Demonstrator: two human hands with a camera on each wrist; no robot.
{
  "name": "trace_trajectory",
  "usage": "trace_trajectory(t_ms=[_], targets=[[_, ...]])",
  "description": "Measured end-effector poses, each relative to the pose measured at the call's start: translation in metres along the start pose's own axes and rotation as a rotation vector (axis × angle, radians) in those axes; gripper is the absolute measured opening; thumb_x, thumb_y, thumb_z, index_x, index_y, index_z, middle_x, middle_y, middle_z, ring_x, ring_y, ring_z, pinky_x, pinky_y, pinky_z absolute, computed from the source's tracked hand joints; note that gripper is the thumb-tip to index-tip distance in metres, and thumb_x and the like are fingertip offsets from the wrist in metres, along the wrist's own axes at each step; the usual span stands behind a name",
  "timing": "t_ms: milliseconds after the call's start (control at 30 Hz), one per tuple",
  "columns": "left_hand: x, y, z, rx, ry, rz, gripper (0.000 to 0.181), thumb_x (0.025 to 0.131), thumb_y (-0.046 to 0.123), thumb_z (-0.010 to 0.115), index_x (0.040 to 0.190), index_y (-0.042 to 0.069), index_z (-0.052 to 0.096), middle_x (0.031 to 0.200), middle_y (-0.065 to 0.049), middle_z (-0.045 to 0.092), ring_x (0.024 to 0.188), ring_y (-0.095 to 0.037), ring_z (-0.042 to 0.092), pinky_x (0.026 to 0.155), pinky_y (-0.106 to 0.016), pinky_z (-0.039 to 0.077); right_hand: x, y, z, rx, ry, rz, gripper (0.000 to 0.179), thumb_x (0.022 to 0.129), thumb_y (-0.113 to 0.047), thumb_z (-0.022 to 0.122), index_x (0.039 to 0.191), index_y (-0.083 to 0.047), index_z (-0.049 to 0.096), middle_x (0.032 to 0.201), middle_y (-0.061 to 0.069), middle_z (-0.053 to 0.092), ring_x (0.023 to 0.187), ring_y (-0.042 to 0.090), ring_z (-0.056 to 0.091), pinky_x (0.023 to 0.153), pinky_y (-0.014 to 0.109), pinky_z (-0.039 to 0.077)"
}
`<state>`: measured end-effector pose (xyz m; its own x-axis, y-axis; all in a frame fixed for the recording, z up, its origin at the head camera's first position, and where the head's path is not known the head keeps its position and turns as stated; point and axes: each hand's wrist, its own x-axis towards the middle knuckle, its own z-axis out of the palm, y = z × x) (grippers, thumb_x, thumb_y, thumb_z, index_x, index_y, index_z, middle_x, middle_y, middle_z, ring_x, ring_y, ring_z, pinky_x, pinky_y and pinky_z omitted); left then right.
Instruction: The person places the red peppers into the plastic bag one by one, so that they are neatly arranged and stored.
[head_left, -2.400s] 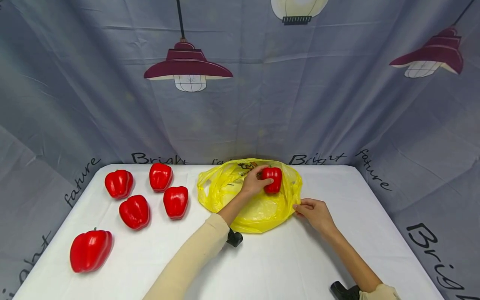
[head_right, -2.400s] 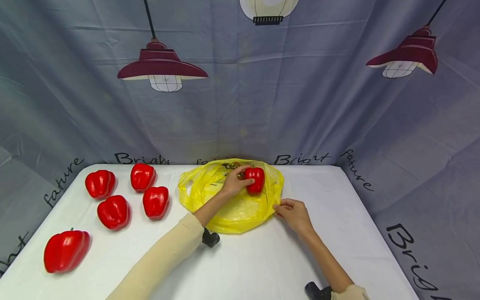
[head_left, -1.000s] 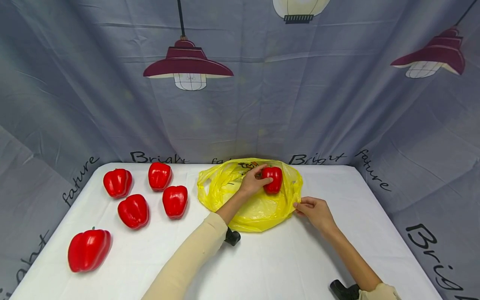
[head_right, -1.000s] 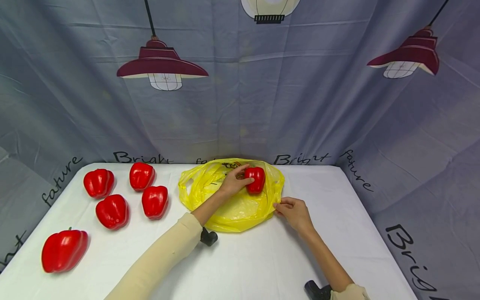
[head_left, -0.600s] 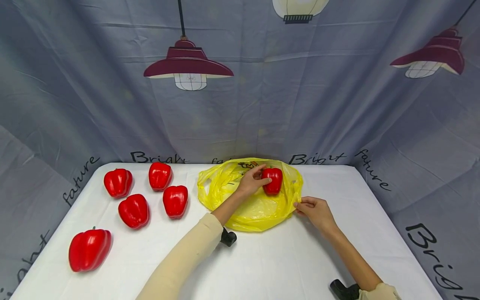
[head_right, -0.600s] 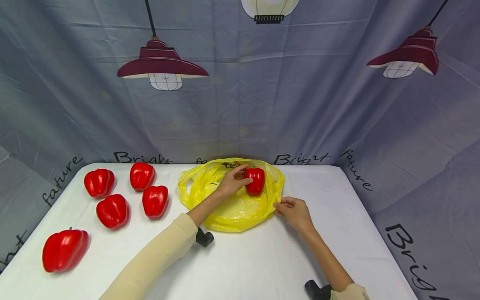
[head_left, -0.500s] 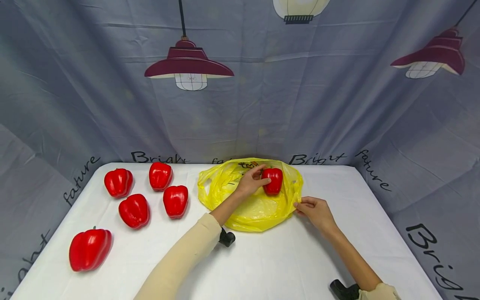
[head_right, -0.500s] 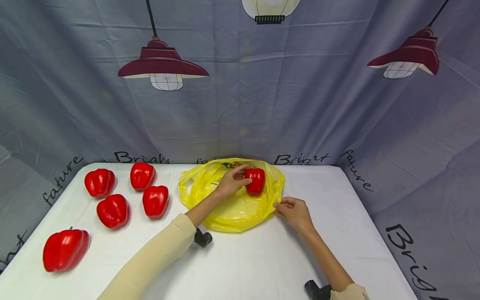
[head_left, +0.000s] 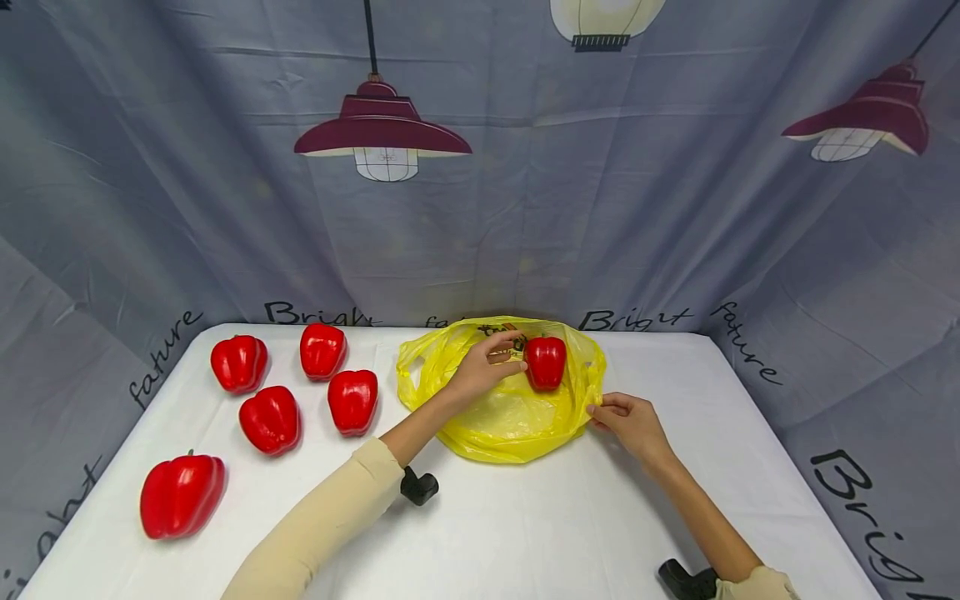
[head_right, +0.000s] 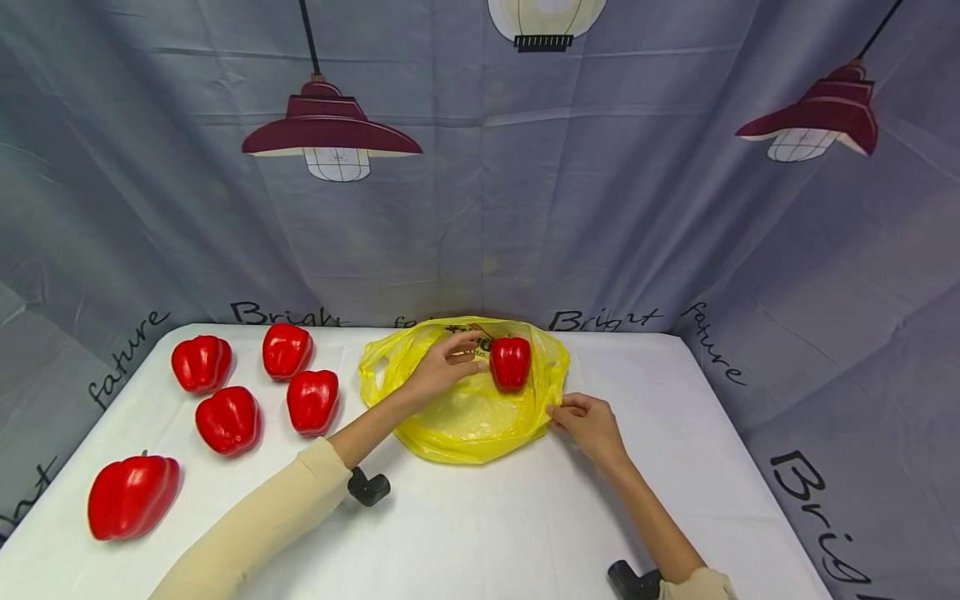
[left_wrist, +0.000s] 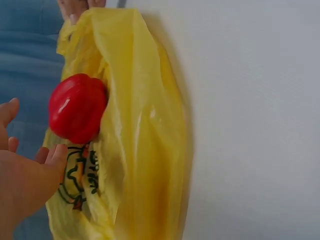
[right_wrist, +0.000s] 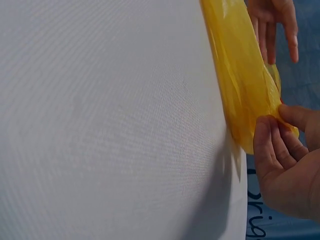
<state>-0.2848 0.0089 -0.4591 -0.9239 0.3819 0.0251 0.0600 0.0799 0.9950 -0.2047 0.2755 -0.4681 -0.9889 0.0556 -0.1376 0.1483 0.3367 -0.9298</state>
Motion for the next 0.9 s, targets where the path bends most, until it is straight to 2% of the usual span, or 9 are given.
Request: trace_trajectory(t_ms=[133, 333, 467, 733, 900], targets=[[-0.014, 0.008, -0.01, -0.038, -0.024, 0.005, 0.06, 0.094, 0.016, 0.072, 0.149, 0.013, 0.047, 0.148, -0.017, 0.044, 0.136, -0.038, 0.043, 0.101, -0.041, 0.048, -0.001, 0.0, -0.001, -0.004, -0.004, 0.001, 0.035, 0.095, -0.014, 0.071, 0.117, 0.013, 0.062, 0.093, 0.01, 0.072, 0.087, 0.021, 0.071, 0.08, 0.03, 0.058], [-0.042, 0.025, -0.03, -0.081, -0.031, 0.05, 0.058, 0.094, 0.013, 0.07, 0.148, 0.014, 0.048, 0.144, -0.013, 0.049, 0.133, -0.032, 0.047, 0.103, -0.038, 0.047, -0.002, 0.0, -0.002, -0.004, -0.011, -0.005, 0.036, 0.094, -0.015, 0.071, 0.117, 0.013, 0.062, 0.093, 0.01, 0.072, 0.087, 0.022, 0.071, 0.081, 0.031, 0.058], [-0.059, 0.032, -0.046, -0.064, -0.003, 0.077, 0.057, 0.094, 0.012, 0.07, 0.147, 0.014, 0.049, 0.142, -0.011, 0.052, 0.131, -0.029, 0.05, 0.102, -0.037, 0.048, -0.002, 0.001, -0.003, -0.003, -0.013, -0.018, 0.035, 0.094, -0.013, 0.071, 0.116, 0.013, 0.062, 0.092, 0.011, 0.071, 0.086, 0.022, 0.07, 0.08, 0.031, 0.058], [-0.093, 0.035, -0.084, 0.002, 0.058, 0.09, 0.059, 0.094, 0.017, 0.07, 0.148, 0.011, 0.046, 0.146, -0.011, 0.049, 0.135, -0.034, 0.045, 0.102, -0.037, 0.047, -0.004, 0.001, -0.005, -0.011, -0.007, -0.022, 0.036, 0.094, -0.014, 0.072, 0.116, 0.012, 0.062, 0.092, 0.011, 0.071, 0.085, 0.019, 0.069, 0.079, 0.029, 0.058], [-0.118, 0.035, -0.108, 0.064, 0.145, 0.069, 0.06, 0.094, 0.019, 0.071, 0.148, 0.013, 0.046, 0.146, -0.009, 0.05, 0.134, -0.03, 0.047, 0.101, -0.034, 0.047, -0.004, 0.0, -0.006, -0.016, -0.006, -0.014, 0.036, 0.094, -0.014, 0.071, 0.117, 0.012, 0.062, 0.092, 0.01, 0.07, 0.086, 0.02, 0.069, 0.079, 0.028, 0.058]])
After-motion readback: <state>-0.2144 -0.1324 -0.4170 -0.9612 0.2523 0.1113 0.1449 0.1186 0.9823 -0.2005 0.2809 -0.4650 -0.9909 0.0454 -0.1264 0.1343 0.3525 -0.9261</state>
